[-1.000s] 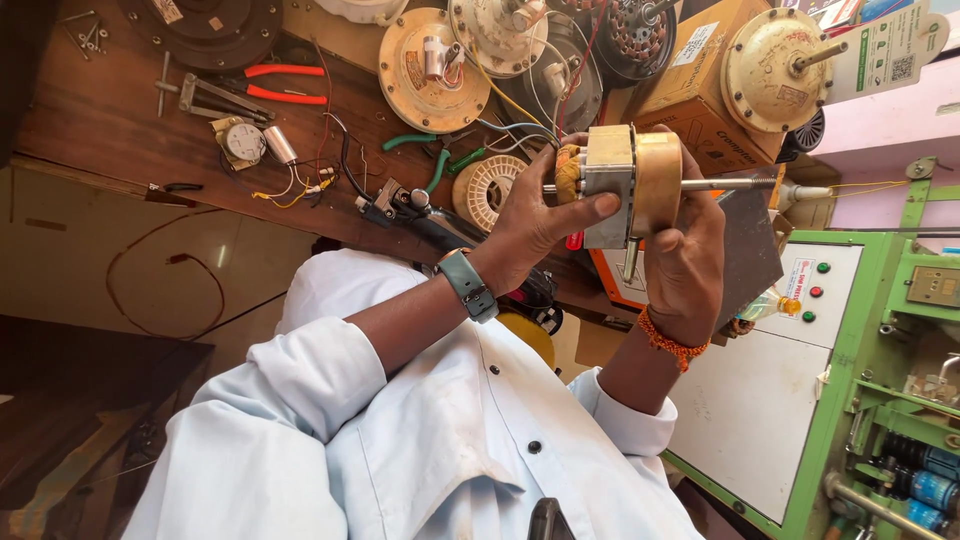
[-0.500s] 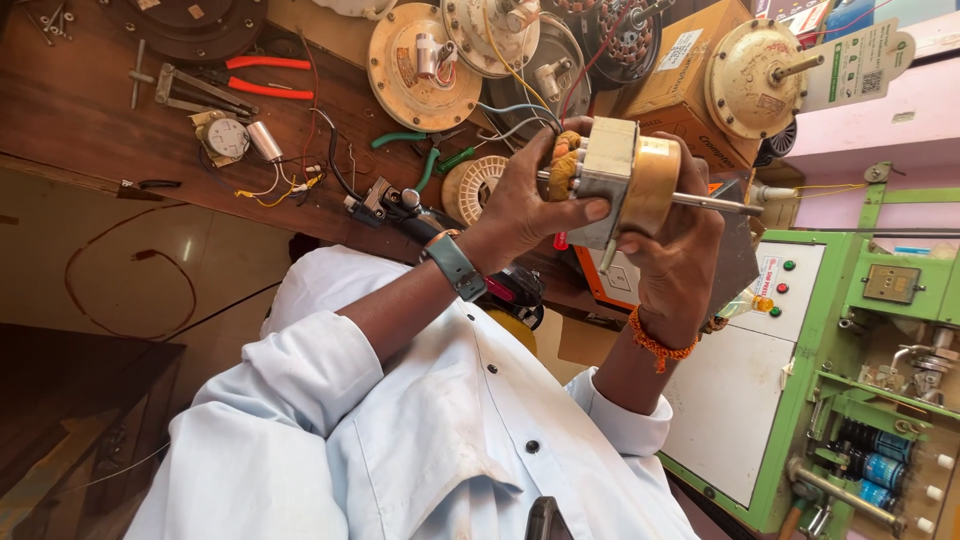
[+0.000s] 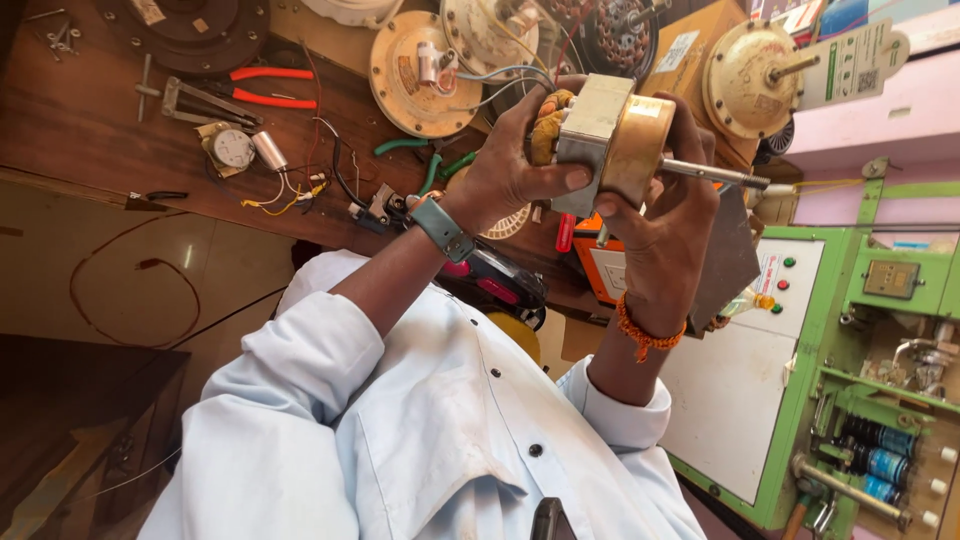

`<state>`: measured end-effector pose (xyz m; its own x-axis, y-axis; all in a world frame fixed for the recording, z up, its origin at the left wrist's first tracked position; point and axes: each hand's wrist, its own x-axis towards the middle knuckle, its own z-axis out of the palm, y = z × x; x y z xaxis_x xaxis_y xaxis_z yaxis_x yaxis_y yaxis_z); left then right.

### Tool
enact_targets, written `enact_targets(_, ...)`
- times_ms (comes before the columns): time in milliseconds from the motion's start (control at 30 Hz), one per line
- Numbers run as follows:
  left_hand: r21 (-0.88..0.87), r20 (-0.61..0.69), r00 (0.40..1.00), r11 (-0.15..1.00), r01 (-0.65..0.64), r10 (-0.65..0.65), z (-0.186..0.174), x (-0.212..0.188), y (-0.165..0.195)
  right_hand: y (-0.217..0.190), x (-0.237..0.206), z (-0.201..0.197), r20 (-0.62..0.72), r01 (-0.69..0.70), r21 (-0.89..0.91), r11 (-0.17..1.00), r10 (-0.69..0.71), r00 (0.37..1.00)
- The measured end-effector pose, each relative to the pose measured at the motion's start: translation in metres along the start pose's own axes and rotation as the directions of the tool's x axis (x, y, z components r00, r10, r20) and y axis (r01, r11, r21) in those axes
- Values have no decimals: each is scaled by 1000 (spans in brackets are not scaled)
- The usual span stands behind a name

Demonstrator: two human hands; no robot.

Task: The person works at a cluttered repair-workshop bench handling an electric motor. They fit the wound armature into the motor housing, align the shaft and bearings, press components together by hand, and use a screwdriver to tighten screws while fitting the motor's end bell and fan cover.

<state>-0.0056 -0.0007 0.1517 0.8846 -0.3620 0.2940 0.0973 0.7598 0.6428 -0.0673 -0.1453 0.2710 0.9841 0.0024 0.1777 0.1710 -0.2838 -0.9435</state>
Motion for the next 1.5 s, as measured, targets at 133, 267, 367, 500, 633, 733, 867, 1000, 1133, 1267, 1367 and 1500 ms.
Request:
enact_targets(133, -60, 20, 1000, 998, -11, 12, -8, 4, 1, -1, 3, 11, 3, 24, -62, 998, -24, 1000)
enact_targets(267, -143, -52, 999, 990, -2, -5, -3, 1, -1, -7, 13, 11, 104, 55, -227, 972, -32, 994)
enact_targets(367, -352, -73, 993, 933, 66, -98, 1, 3, -1, -22, 19, 1, 174, -18, -159, 987, 45, 984)
enact_targets(500, -416, -64, 992, 906, 74, -111, 3, 12, -6, -31, 19, -9, 163, -9, 86, 996, -5, 987)
enact_targets(633, -325, -159, 965, 934, 148, -208, 5, 12, -18, -20, 18, -13, 85, -64, 4, 998, 63, 994)
enact_targets(733, -160, -180, 962, 971, 180, -207, -2, 9, -21, -11, 21, -20, 75, -106, -49, 993, 109, 991)
enact_targets(867, -104, -57, 949, 947, 304, -311, -14, -1, -12, -5, 7, -27, 139, -164, -53, 985, 170, 976)
enact_targets(1000, -67, 81, 926, 925, 373, -368, -19, -2, 5, -7, -8, -23, 118, -193, 44, 980, 186, 975)
enact_targets(1133, 214, 201, 902, 915, 342, -383, -29, 4, 25, -20, -20, -17, 104, -226, -1, 974, 225, 969)
enact_targets(1267, 331, 226, 879, 882, 336, -419, -33, -1, 30, -26, -30, -14, 124, -204, -29, 979, 206, 971)
enact_targets(1367, 163, 259, 891, 927, 339, -371, -27, -12, 22, -23, -28, -15, 175, -131, -186, 974, 164, 971)
enact_targets(1500, -111, 172, 925, 926, 360, -339, -18, -35, 6, -21, -17, -20, 229, -140, -262, 955, 203, 952)
